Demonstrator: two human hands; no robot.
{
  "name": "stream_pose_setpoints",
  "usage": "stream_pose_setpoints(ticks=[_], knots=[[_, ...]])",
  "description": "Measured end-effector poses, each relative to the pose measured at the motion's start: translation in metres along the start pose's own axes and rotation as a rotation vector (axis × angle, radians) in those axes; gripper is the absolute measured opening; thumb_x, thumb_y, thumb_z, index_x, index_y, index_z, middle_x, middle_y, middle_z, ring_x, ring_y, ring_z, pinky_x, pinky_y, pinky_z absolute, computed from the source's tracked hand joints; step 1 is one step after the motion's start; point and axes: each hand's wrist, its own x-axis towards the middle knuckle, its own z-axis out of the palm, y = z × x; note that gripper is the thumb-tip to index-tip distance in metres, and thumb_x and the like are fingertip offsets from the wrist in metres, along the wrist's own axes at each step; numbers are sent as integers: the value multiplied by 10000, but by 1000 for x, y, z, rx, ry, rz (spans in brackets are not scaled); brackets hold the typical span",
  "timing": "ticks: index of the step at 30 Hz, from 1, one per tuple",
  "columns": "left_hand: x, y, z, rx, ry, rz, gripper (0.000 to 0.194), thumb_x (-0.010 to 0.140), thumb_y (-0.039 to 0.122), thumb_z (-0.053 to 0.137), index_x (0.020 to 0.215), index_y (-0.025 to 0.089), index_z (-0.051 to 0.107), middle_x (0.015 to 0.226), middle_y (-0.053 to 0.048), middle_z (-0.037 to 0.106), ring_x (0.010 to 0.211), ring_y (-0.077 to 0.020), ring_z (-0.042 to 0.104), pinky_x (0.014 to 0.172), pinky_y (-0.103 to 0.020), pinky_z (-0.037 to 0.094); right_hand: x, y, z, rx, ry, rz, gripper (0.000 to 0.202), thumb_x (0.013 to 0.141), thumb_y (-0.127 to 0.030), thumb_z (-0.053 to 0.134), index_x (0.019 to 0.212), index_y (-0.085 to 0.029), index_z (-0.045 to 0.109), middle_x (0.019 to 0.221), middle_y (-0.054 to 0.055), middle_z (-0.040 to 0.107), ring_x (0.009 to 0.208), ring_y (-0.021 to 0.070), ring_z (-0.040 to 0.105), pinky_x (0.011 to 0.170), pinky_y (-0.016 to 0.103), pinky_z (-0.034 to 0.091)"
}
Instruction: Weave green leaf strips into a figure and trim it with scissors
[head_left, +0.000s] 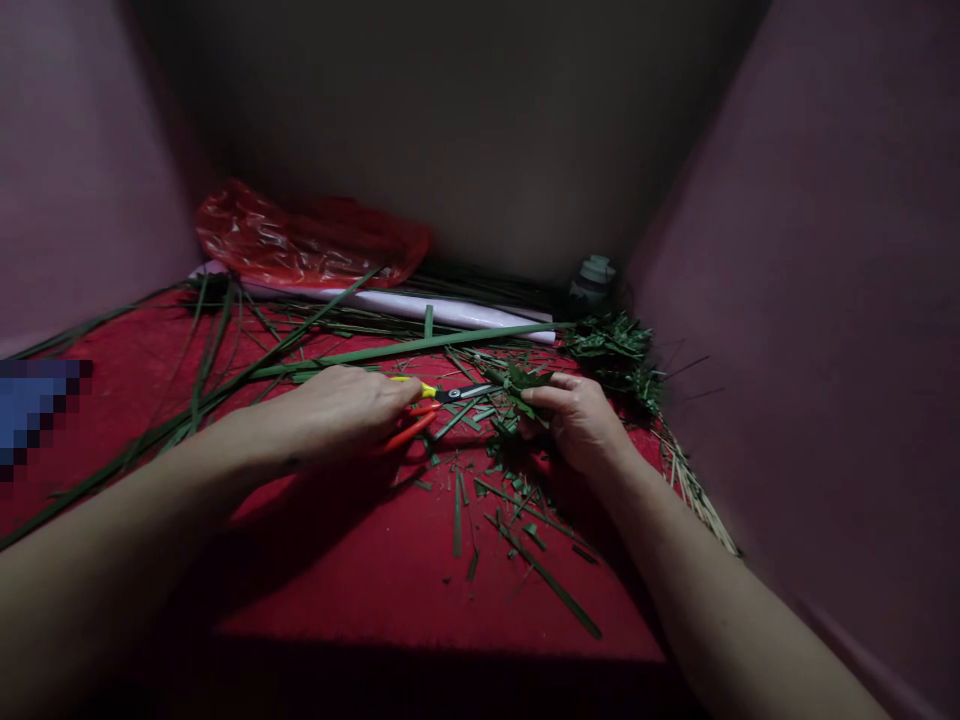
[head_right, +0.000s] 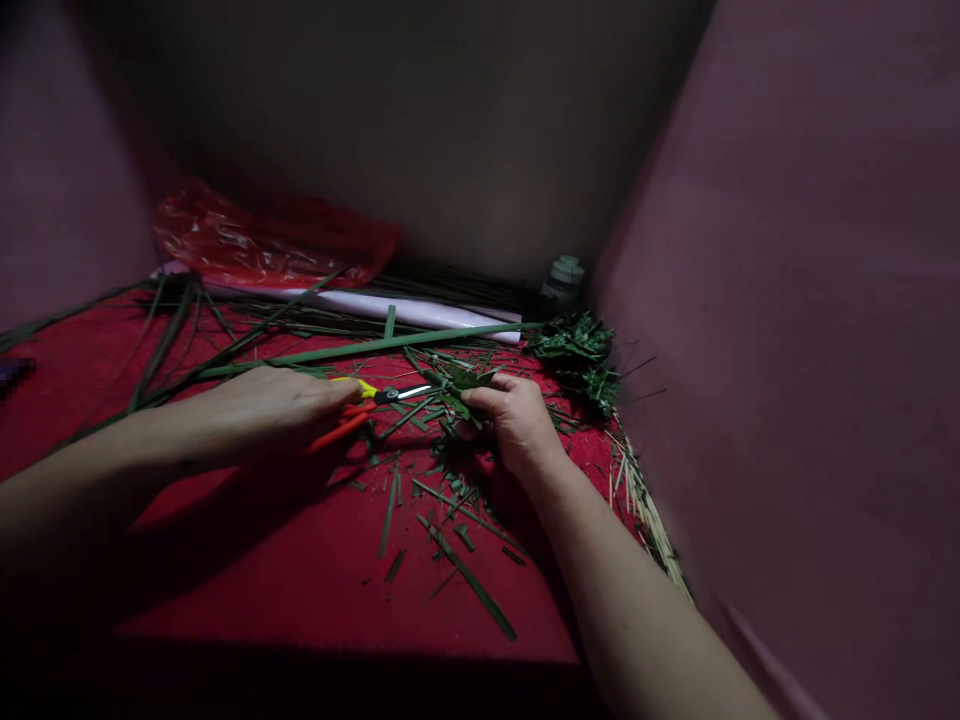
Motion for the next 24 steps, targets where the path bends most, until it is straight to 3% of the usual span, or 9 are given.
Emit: stream_pose_setpoints(ticks=[5, 18, 24], knots=[[3, -4, 3, 130, 35, 14, 267, 835, 332, 322, 847, 233, 570, 698, -28, 604, 563, -155, 512, 498, -269, 236, -2, -5, 2, -20, 21, -26, 141, 571, -143, 640, 609, -153, 505, 490, -45, 507, 385, 98, 482, 376, 245, 422], [2, 0, -4, 247, 53, 53, 312, 860, 365, 316, 868, 210, 587, 701, -46, 631, 538, -153, 506, 485, -267, 220, 4, 0, -5, 5, -20, -4, 180, 560, -143, 663, 592, -156, 486, 521, -42, 525, 400, 104, 493, 379, 256, 429], [1, -6, 2, 144, 87, 7, 291, 823, 325, 357, 949, 243, 606, 794, -42, 660, 592, -179, 553, 494, -262, 266, 4, 2, -5, -16, -24, -8, 164, 577, -152, 655, 601, -156, 493, 516, -39, 532, 396, 117, 517, 379, 254, 417]])
